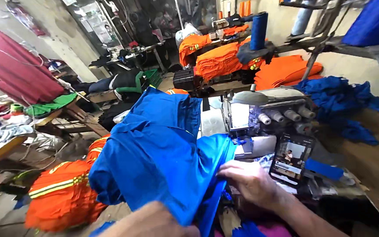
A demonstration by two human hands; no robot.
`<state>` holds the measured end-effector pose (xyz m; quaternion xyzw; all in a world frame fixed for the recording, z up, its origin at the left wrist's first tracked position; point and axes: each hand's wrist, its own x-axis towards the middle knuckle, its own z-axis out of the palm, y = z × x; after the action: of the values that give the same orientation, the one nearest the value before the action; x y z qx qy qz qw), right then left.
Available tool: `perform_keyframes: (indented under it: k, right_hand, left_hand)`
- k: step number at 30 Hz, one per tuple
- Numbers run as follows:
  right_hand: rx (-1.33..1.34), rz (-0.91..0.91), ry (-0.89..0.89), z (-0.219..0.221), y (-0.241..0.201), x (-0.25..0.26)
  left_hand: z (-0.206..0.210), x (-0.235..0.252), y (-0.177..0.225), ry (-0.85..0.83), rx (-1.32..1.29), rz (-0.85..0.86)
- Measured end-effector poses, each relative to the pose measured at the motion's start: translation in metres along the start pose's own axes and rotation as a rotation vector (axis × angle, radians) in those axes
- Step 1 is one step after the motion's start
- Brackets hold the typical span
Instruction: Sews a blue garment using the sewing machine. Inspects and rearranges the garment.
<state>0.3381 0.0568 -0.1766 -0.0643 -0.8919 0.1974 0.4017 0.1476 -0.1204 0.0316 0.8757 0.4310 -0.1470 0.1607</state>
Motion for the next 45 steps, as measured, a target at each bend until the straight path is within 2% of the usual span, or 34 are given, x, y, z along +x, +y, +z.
perform_keyframes:
  k: [2,4,6,9,13,16,19,22,26,30,34,38,41,45]
  right_hand:
    - [0.177,0.044,-0.045,0.002,-0.026,0.0]
    - [0.275,0.163,0.036,0.001,-0.044,-0.006]
    - [0.298,0.29,0.147,-0.002,-0.049,-0.011]
    - [0.32,0.43,0.187,-0.004,-0.056,-0.026]
    - [0.414,0.622,0.173,0.007,-0.077,-0.065]
    - [0.541,0.624,0.248,0.016,-0.057,-0.071]
    - [0.553,0.584,0.283,0.012,-0.018,-0.046]
    - [0.613,0.518,0.291,0.007,0.021,-0.023]
    - [0.668,0.512,0.324,0.008,0.045,-0.009]
    - [0.651,0.503,0.285,0.004,0.046,-0.008]
    - [0.64,0.489,0.284,0.006,0.045,-0.009]
    - [0.647,0.489,0.281,0.007,0.044,-0.011]
    - [0.652,0.498,0.283,0.007,0.043,-0.009]
    - [0.665,0.502,0.283,0.006,0.042,-0.008]
  left_hand:
    - [-0.012,-0.003,-0.026,0.163,0.073,0.018]
    - [-0.019,0.003,-0.073,0.436,0.231,0.074]
    - [-0.029,0.019,-0.121,0.548,0.311,0.083]
    - [-0.031,0.052,-0.184,0.517,0.339,0.067]
    - [0.002,0.108,-0.238,0.446,0.3,0.089]
    - [0.012,0.138,-0.274,0.404,0.265,0.113]
    - [-0.023,0.142,-0.301,0.427,0.202,0.103]
    - [-0.072,0.132,-0.315,0.429,0.249,0.083]
    - [-0.119,0.119,-0.296,0.285,0.214,0.076]
    - [-0.108,0.107,-0.304,0.484,0.058,0.224]
    - [-0.092,0.091,-0.302,0.601,0.0,0.193]
    - [-0.1,0.099,-0.275,0.535,-0.033,0.16]
    - [-0.111,0.105,-0.256,0.411,-0.003,0.122]
    - [-0.115,0.113,-0.248,0.341,0.042,0.124]
